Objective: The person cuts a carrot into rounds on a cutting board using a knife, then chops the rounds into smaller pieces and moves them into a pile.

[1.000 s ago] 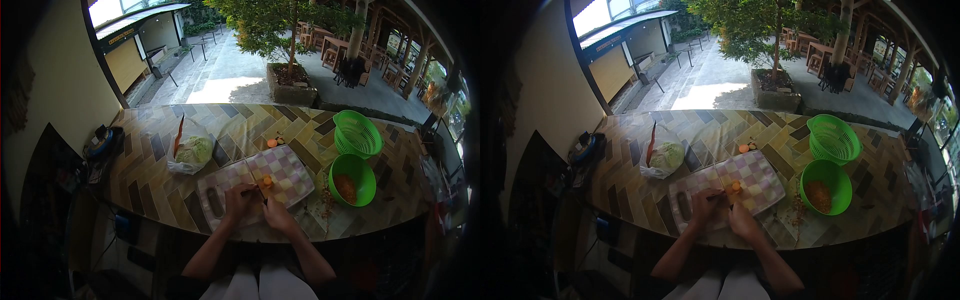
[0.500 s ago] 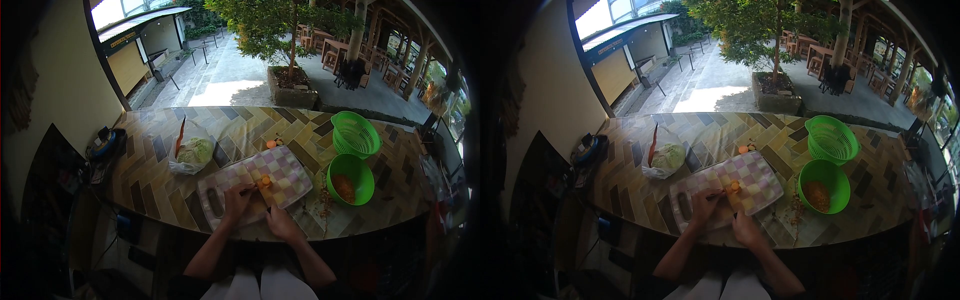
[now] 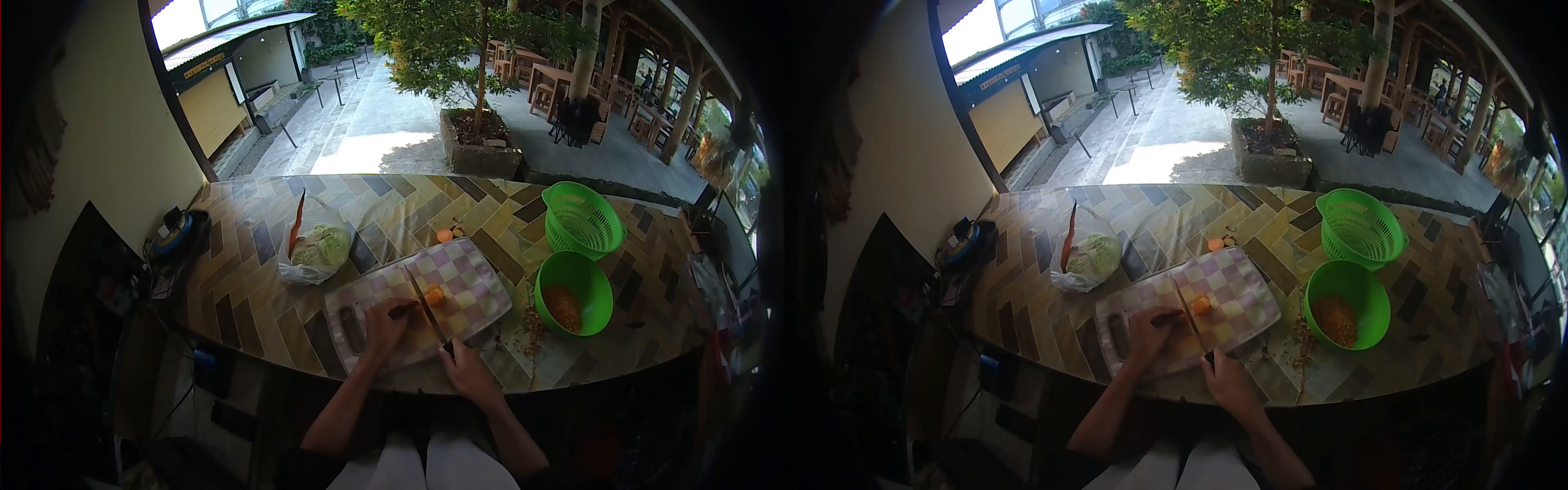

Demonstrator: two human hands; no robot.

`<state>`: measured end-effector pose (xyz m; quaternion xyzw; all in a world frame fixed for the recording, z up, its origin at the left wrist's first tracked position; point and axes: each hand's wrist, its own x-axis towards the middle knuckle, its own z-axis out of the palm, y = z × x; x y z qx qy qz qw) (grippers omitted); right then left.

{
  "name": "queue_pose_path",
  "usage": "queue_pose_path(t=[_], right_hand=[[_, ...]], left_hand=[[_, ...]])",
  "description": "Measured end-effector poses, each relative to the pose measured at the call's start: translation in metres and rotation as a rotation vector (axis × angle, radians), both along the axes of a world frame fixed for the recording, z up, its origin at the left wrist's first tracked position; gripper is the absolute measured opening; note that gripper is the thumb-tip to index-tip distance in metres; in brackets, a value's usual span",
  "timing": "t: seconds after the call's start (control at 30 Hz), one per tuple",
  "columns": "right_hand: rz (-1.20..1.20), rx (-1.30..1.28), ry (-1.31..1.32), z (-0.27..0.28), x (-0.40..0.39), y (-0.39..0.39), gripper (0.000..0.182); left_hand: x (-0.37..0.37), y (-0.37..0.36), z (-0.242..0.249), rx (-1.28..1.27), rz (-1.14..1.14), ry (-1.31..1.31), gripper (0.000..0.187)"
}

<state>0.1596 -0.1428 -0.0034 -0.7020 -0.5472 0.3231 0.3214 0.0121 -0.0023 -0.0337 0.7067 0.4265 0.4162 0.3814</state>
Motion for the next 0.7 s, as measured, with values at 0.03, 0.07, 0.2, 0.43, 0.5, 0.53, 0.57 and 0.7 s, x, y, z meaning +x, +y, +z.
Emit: queue_pose_path(t=[0.03, 0.07, 0.2, 0.43, 0.5, 0.53, 0.57, 0.7], right_hand=[[-0.004, -0.009, -0.006, 0.005, -0.003, -0.001, 0.031], [-0.007, -0.018, -0.011, 0.007, -0.005, -0.001, 0.031], [0.013, 0.042, -0.018, 0.003, -0.006, -0.002, 0.031], [0.017, -0.029, -0.024, 0.012, -0.013, -0.001, 0.030], [0.021, -0.052, -0.034, 0.014, -0.014, 0.001, 0.030], [0.021, -0.065, -0.042, 0.014, -0.015, 0.003, 0.030], [0.021, -0.077, -0.051, 0.014, -0.015, 0.004, 0.031], [0.063, -0.102, -0.027, 0.003, -0.008, 0.019, 0.031]], left_hand=[[0.000, 0.001, -0.001, 0.003, 0.001, -0.001, 0.019], [0.000, 0.001, -0.002, 0.005, 0.002, -0.002, 0.019], [-0.001, 0.000, 0.003, 0.050, -0.010, 0.017, 0.019], [-0.002, 0.000, 0.002, 0.065, -0.024, 0.027, 0.020], [-0.002, 0.000, 0.002, 0.065, -0.021, 0.036, 0.020], [-0.002, 0.001, 0.001, 0.058, -0.018, 0.040, 0.020], [-0.002, 0.001, 0.000, 0.051, -0.015, 0.042, 0.020], [-0.003, 0.000, 0.005, 0.096, -0.029, 0.038, 0.019]])
